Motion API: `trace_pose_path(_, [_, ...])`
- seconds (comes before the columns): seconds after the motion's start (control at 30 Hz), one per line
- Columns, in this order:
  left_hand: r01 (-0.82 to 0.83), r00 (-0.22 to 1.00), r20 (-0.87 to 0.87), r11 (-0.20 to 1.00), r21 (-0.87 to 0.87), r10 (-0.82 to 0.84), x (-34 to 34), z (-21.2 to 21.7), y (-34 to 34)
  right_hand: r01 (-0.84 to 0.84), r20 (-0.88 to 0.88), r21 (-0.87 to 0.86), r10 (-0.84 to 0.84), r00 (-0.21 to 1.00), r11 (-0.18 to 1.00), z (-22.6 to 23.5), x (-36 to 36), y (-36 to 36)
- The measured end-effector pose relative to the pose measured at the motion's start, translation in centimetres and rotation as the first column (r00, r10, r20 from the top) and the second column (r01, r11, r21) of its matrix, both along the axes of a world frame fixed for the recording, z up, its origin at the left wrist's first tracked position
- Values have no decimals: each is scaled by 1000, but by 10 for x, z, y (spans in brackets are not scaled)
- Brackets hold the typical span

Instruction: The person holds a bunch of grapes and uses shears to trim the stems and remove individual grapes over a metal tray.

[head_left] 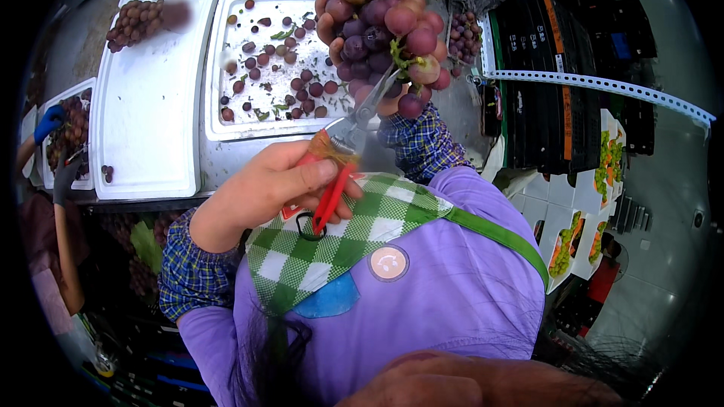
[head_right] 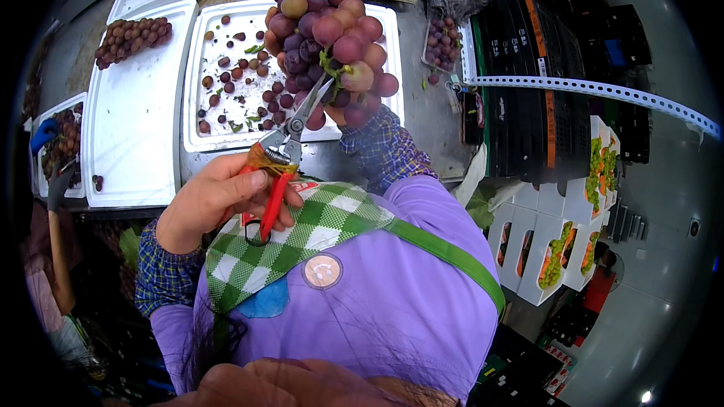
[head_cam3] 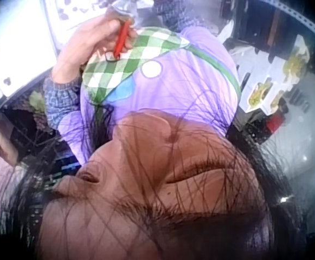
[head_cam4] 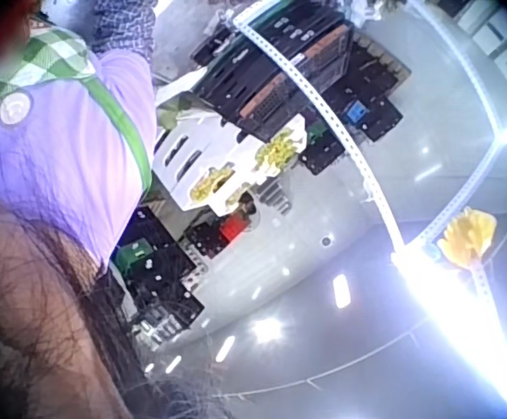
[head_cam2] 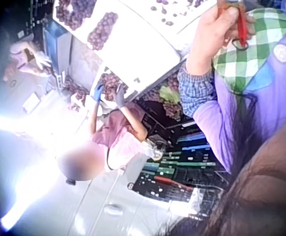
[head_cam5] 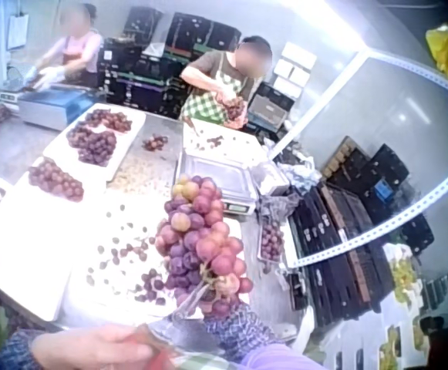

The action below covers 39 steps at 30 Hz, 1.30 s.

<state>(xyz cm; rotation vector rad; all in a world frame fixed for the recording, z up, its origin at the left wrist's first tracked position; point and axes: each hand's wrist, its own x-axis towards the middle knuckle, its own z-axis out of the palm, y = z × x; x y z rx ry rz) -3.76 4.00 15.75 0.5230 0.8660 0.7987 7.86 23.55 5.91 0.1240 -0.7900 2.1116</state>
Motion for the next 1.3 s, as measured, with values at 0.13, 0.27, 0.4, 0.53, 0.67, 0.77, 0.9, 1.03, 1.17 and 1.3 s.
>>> trace_pose_path(0.13, [31, 988, -155, 999, 26, -27, -8, 2, 7, -8, 10, -1, 8, 1000, 1000, -2, -5, 5])
trace_pose_path(0.27, [68, 974, -220, 996, 65, -52, -17, -1, 11, -12, 25, 2, 12, 1000, 1000, -2, -10, 9])
trace_pose_path(0.4, [73, 959, -280, 990, 118, -37, -23, 0, 14, -14, 39, -4, 14, 999, 1000, -4, -15, 12])
trace_pose_path(0.53, [145, 926, -369, 978, 147, -81, -31, 1, 15, -14, 51, -9, 14, 999, 1000, -5, -19, 14])
trace_pose_path(0.67, [143, 918, -391, 975, 170, -66, -36, 2, 21, -19, 59, -20, 21, 998, 1000, -4, -23, 16])
trace_pose_path(0.77, [160, 899, -432, 969, 187, -65, -40, 2, 27, -21, 64, -32, 23, 998, 999, -3, -23, 15])
trace_pose_path(0.9, [148, 894, -446, 968, 202, -44, -42, -5, 29, -17, 83, -48, 21, 996, 999, 1, -22, 11])
trace_pose_path(1.03, [83, 907, -421, 982, 171, -3, -41, -10, 29, -24, 96, -54, 29, 995, 998, 1, -25, 12])
trace_pose_path(1.17, [48, 846, -532, 986, 160, 45, -42, -18, 36, -31, 104, -57, 36, 994, 998, -1, -31, 14])
trace_pose_path(1.3, [103, 852, -523, 989, 109, -31, -52, -17, 38, -37, 110, -60, 44, 993, 998, -1, -37, 18])
